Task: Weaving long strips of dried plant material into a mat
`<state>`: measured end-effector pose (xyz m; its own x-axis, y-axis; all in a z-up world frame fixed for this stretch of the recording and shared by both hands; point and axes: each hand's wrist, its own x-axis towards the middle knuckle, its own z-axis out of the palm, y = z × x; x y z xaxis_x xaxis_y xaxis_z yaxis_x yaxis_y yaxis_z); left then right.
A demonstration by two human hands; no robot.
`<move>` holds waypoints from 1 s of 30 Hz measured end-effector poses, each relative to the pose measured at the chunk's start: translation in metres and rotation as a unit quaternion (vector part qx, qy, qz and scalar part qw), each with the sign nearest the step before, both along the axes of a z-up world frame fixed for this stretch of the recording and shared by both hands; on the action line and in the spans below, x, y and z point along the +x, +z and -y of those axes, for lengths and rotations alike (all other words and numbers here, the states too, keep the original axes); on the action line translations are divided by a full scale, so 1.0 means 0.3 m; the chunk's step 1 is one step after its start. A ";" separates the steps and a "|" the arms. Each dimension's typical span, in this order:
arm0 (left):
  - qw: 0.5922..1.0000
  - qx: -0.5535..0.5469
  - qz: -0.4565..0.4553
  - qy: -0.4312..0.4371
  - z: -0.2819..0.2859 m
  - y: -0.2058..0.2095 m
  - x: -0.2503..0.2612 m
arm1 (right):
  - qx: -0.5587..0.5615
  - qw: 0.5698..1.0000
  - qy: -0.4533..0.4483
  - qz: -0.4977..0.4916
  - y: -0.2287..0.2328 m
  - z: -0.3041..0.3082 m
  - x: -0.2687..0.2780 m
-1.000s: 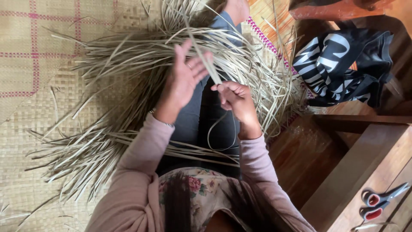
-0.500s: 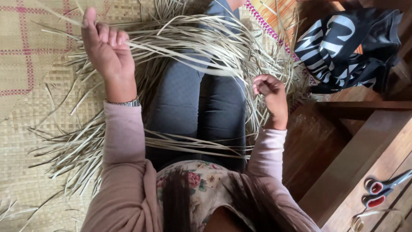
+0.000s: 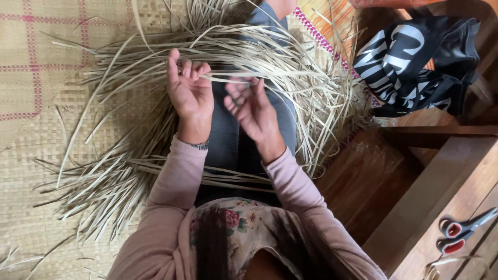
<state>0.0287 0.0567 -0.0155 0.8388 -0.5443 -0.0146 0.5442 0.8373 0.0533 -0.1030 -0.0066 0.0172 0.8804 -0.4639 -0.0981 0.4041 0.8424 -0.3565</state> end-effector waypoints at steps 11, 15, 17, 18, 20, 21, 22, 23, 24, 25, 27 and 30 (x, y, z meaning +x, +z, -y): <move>0.972 0.217 -0.010 0.090 -0.172 -0.114 0.198 | 0.116 0.970 -0.205 -0.055 -0.109 0.305 -0.351; 0.923 0.383 0.036 0.018 -0.198 -0.002 0.160 | 0.006 0.964 -0.225 -0.144 -0.117 0.405 -0.517; 0.898 0.433 0.071 -0.019 -0.178 0.119 0.058 | 0.022 0.960 -0.261 -0.099 -0.108 0.428 -0.543; 0.868 0.481 0.109 -0.062 -0.163 0.181 0.008 | 0.039 0.951 -0.302 -0.053 -0.103 0.437 -0.562; 0.808 0.508 0.287 -0.084 -0.183 0.084 -0.042 | 0.014 0.948 -0.316 -0.040 -0.082 0.443 -0.558; 0.718 0.518 0.453 -0.100 -0.192 0.035 -0.066 | -0.009 0.944 -0.327 -0.028 -0.073 0.445 -0.557; 0.717 0.517 0.456 -0.103 -0.208 0.062 -0.106 | -0.008 0.943 -0.331 -0.027 -0.020 0.414 -0.506; 0.666 0.524 0.517 -0.122 -0.225 0.089 -0.146 | -0.109 0.916 -0.345 -0.174 0.033 0.383 -0.453; 0.610 0.528 0.574 -0.140 -0.245 0.116 -0.186 | -0.206 0.859 -0.347 -0.316 0.085 0.352 -0.400; 0.608 0.527 0.576 -0.142 -0.250 0.127 -0.184 | -0.203 0.858 -0.349 -0.316 0.078 0.330 -0.396; 0.609 0.506 0.605 -0.090 -0.257 0.151 -0.177 | -0.583 0.498 -0.174 -0.617 0.066 0.292 -0.380; 0.673 0.529 0.516 0.010 -0.239 0.224 -0.141 | -0.629 0.520 -0.339 -0.469 0.201 0.148 -0.305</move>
